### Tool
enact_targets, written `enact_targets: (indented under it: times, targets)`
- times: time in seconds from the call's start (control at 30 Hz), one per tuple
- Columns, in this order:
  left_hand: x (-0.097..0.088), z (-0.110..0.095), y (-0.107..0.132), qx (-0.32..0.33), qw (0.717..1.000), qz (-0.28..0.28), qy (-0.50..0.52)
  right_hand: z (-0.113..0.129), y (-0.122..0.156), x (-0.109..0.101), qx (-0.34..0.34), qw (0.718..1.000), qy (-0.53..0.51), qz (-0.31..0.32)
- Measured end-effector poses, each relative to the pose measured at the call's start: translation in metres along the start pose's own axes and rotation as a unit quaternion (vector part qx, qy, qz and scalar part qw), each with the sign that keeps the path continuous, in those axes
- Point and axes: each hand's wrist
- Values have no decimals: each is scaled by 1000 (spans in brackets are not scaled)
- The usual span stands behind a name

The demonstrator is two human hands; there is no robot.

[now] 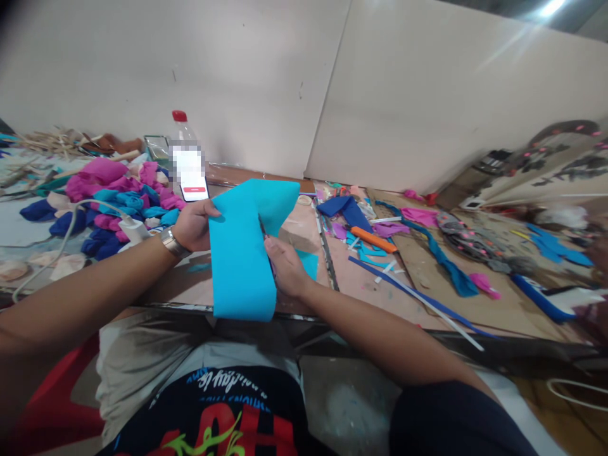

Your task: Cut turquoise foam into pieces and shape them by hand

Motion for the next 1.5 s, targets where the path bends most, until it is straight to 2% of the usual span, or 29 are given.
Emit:
enact_targets:
  times: [0.27,0.6,0.93,1.13,1.5]
  targets:
    - [-2,2,-1,-8,1000,13,-1,-5,-1,-1,-6,1000,-15,-5]
    - [1,2,0,-4,1000,1,-2,-2,-1,1,-27,999,-5,-17]
    - [2,6,0,-12,1000,13,5,2,0,1,-5,1000,4,-15]
    - [4,6,0,-15,1000,-4,2,-1,-1,0,-13,1000,-8,-14]
    - [1,12,-2,-28,999,18,9,-8,-2,-3,-30,1000,-5,-6]
Point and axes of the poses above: each hand's wrist, its own y-axis away from the middle knuckle, its own x-axis out of the palm, z = x × y, and after that the axes turned 4 degrees about -x, right-handed
